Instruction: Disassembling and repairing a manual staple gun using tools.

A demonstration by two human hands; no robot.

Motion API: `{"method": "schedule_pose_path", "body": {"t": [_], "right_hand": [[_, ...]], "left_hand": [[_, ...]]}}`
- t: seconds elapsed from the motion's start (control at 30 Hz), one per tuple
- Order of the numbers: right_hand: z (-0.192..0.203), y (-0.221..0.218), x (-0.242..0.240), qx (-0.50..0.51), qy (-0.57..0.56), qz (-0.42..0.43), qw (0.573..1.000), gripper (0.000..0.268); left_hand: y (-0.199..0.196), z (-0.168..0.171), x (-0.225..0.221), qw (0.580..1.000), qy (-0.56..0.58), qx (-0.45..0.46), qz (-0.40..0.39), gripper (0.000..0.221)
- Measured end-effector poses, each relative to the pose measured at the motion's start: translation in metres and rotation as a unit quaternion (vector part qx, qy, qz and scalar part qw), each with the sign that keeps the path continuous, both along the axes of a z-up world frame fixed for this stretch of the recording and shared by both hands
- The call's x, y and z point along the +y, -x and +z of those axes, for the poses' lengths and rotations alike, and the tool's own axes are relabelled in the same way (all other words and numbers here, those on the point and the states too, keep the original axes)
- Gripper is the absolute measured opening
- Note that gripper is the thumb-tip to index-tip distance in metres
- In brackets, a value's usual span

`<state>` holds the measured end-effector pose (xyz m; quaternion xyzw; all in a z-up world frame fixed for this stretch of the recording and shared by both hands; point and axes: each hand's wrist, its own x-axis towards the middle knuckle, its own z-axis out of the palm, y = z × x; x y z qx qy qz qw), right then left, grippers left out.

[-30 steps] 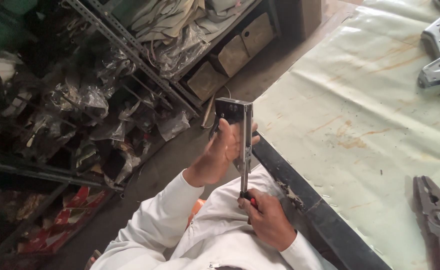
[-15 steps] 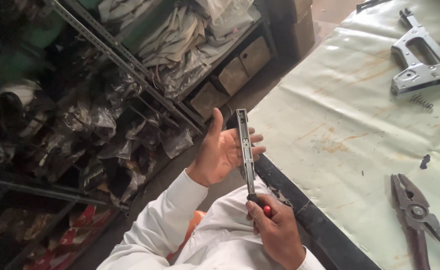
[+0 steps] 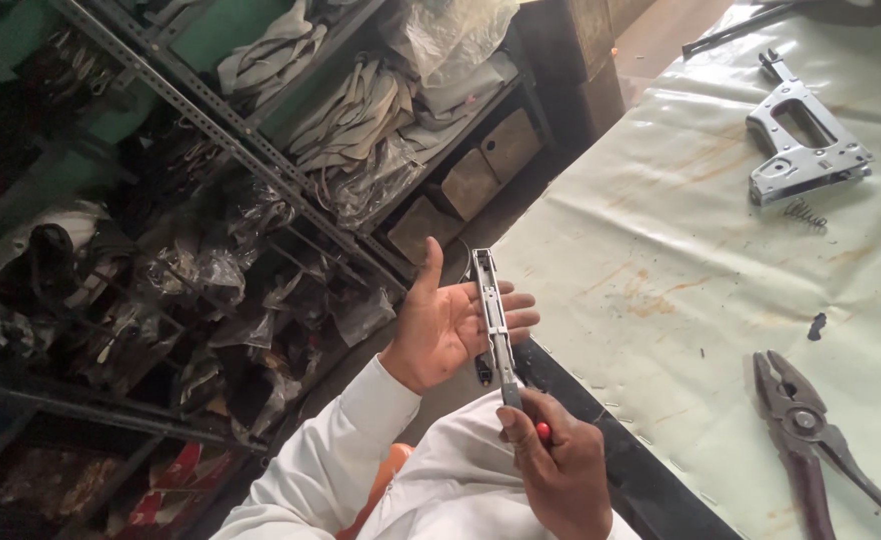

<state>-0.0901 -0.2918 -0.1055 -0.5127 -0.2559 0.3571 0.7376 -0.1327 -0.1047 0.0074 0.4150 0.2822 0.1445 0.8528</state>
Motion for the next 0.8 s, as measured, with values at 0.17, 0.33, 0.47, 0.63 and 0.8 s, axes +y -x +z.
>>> {"method": "schedule_pose_path", "body": {"t": [0.17,0.33,0.47,0.63,0.8], "right_hand": [[0.004,-0.002,-0.004,-0.06,0.016,-0.013,0.998,0.032],[0.002,-0.001,-0.003,-0.115,-0.011,-0.036,0.993,0.027],[-0.017,-0.003,0.003,0.002,0.026,0.038,0.999,0.016],[-0.034,-0.009,0.0,0.066,0.024,0.119,0.99,0.014],[-0.073,-0.01,-0.003,-0.054,0.018,0.068,0.996,0.023]], "left_hand": [[-0.004,0.005,-0.007,1.0,-0.019,0.005,-0.001,0.122],[-0.004,0.007,-0.01,1.0,-0.018,0.0,-0.021,0.116],[-0.013,0.009,-0.012,0.997,-0.068,0.033,-0.031,0.101],[-0.04,0.025,-0.009,0.989,-0.145,0.003,-0.021,0.09],[-0.08,0.024,0.005,0.973,-0.225,0.053,-0.027,0.074]]}}
